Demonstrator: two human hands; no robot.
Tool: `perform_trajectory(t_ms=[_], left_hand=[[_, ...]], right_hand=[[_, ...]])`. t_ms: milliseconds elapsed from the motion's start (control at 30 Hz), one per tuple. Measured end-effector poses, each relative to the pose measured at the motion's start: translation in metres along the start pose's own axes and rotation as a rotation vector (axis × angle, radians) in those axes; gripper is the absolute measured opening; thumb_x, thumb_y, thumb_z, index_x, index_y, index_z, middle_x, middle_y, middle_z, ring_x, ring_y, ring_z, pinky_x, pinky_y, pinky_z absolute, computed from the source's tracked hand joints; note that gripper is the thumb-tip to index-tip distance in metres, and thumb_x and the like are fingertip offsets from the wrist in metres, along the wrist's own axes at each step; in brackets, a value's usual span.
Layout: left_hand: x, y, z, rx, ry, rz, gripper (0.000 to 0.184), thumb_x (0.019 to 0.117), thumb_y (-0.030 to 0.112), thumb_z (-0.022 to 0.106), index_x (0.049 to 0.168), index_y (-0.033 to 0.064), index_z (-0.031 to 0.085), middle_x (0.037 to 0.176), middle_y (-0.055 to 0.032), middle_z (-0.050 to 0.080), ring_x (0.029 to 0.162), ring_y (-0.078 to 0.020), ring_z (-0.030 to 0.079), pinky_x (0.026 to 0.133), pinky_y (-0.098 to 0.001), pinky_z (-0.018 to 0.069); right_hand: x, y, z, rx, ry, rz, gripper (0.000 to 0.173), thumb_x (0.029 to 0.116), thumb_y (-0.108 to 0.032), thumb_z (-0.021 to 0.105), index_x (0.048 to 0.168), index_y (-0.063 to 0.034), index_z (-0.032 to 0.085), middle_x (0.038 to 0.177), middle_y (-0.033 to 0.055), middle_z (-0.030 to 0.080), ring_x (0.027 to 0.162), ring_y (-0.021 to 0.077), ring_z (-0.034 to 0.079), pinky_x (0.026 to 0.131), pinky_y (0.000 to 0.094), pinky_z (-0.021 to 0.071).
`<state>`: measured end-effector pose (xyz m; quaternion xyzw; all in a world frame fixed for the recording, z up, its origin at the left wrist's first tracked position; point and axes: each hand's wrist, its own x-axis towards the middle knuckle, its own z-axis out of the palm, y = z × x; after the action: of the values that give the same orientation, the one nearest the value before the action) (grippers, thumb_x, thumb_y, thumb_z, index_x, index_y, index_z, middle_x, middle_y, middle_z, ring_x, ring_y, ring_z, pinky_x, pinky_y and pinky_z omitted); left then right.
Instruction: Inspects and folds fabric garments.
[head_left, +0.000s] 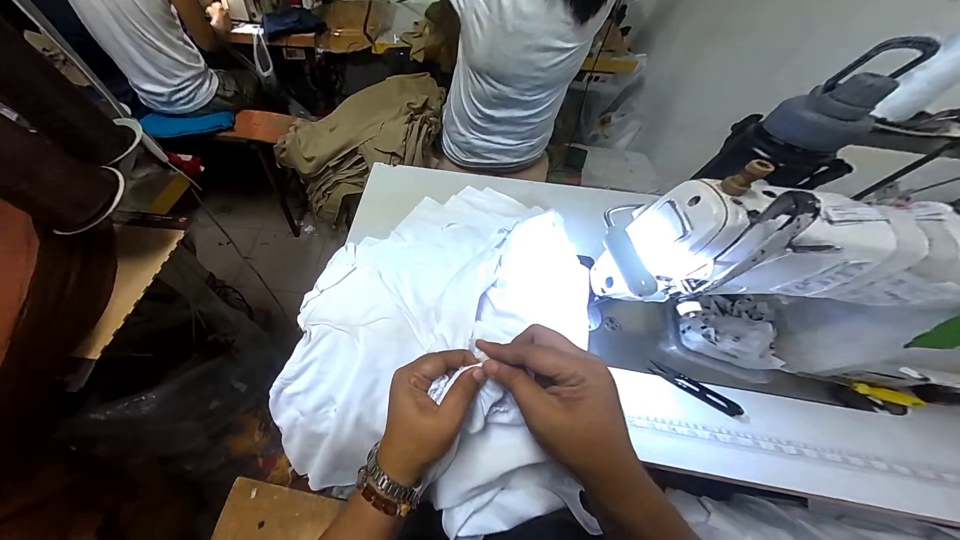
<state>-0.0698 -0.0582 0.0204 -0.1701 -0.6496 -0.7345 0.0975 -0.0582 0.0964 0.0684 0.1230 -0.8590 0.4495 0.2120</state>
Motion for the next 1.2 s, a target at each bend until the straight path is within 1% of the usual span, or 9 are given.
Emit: perform_trajectory(t_ms=[133,233,333,633,800,933,1033,1100,1200], left_hand=[[-0.001,-0.003,0.000,0.025,-0.006,-0.021,0.008,0.0901,0.009,0.070,0.093,0.0066,0.076,0.087,0.0018,0.074,0.082,-0.0040,0.069,0.077,-0.0230,0.0590],[0.000,-0.001,-0.003,-0.053,0.010,-0.060,0.009,0.0922,0.009,0.068,0.095,0.0075,0.076,0.085,0.0023,0.073,0.077,-0.0036,0.068,0.072,-0.0218,0.0580],[0.000,-0.001,-0.003,-0.064,0.010,-0.089,0.009,0.0913,0.007,0.068,0.096,0.0074,0.076,0.083,0.0022,0.072,0.074,-0.0039,0.067,0.069,-0.0216,0.0579],[-0.003,-0.011,0.001,-0.015,0.019,-0.064,0.007,0.0902,0.009,0.070,0.092,0.0071,0.076,0.086,0.0018,0.073,0.081,-0.0042,0.069,0.076,-0.0233,0.0586],[-0.001,-0.011,0.000,-0.069,0.033,-0.058,0.008,0.0933,0.010,0.068,0.095,0.0070,0.075,0.088,0.0010,0.073,0.081,-0.0054,0.068,0.075,-0.0239,0.0582],[0.003,-0.005,0.007,-0.039,0.115,-0.081,0.007,0.0916,0.007,0.068,0.095,0.0060,0.074,0.087,0.0001,0.072,0.079,-0.0057,0.068,0.073,-0.0238,0.0584],[0.007,-0.005,0.027,0.117,0.066,0.056,0.010,0.0917,0.009,0.069,0.097,0.0027,0.075,0.091,-0.0040,0.074,0.087,-0.0088,0.071,0.081,-0.0286,0.0610],[0.008,-0.003,0.045,0.329,-0.007,0.176,0.015,0.0927,0.013,0.067,0.098,0.0033,0.077,0.090,-0.0061,0.075,0.084,-0.0142,0.072,0.079,-0.0359,0.0604],[0.004,-0.002,0.074,0.797,-0.102,0.346,0.011,0.0890,0.016,0.068,0.092,0.0136,0.078,0.089,-0.0035,0.075,0.082,-0.0217,0.072,0.074,-0.0440,0.0565]], right_hand=[[0.008,-0.002,0.005,0.036,-0.004,-0.027,0.017,0.0907,-0.014,0.067,0.101,-0.0094,0.080,0.083,-0.0066,0.064,0.072,-0.0034,0.057,0.061,0.0094,0.0478],[0.009,-0.004,-0.005,0.070,0.025,-0.012,0.016,0.0899,-0.011,0.068,0.101,-0.0083,0.080,0.086,-0.0057,0.066,0.076,-0.0028,0.061,0.066,0.0099,0.0522],[0.000,0.001,-0.006,0.069,0.018,0.013,0.016,0.0882,-0.014,0.069,0.098,-0.0112,0.081,0.082,-0.0076,0.063,0.072,-0.0025,0.058,0.060,0.0102,0.0490],[0.011,0.002,0.013,0.033,-0.039,-0.039,0.018,0.0909,-0.014,0.066,0.101,-0.0094,0.080,0.081,-0.0070,0.062,0.071,-0.0034,0.056,0.062,0.0091,0.0475],[0.035,-0.005,0.004,0.360,-0.035,0.018,0.018,0.0923,-0.004,0.068,0.108,-0.0055,0.076,0.090,-0.0027,0.070,0.076,0.0026,0.064,0.067,0.0166,0.0568],[0.056,-0.007,-0.007,0.808,-0.033,0.361,0.032,0.1028,-0.006,0.051,0.130,-0.0089,0.066,0.088,-0.0017,0.068,0.072,0.0056,0.064,0.068,0.0208,0.0577],[0.082,-0.007,-0.010,0.899,-0.111,0.581,0.033,0.1051,-0.011,0.043,0.132,-0.0099,0.061,0.097,0.0020,0.070,0.082,0.0130,0.070,0.074,0.0294,0.0616],[0.105,-0.015,-0.005,0.850,-0.206,0.614,0.030,0.1057,-0.012,0.043,0.132,-0.0113,0.058,0.096,0.0007,0.069,0.084,0.0138,0.071,0.076,0.0321,0.0616],[0.141,-0.036,0.020,0.699,-0.416,0.505,0.027,0.1026,-0.008,0.049,0.127,-0.0106,0.062,0.084,-0.0032,0.064,0.068,0.0074,0.065,0.067,0.0267,0.0605]])
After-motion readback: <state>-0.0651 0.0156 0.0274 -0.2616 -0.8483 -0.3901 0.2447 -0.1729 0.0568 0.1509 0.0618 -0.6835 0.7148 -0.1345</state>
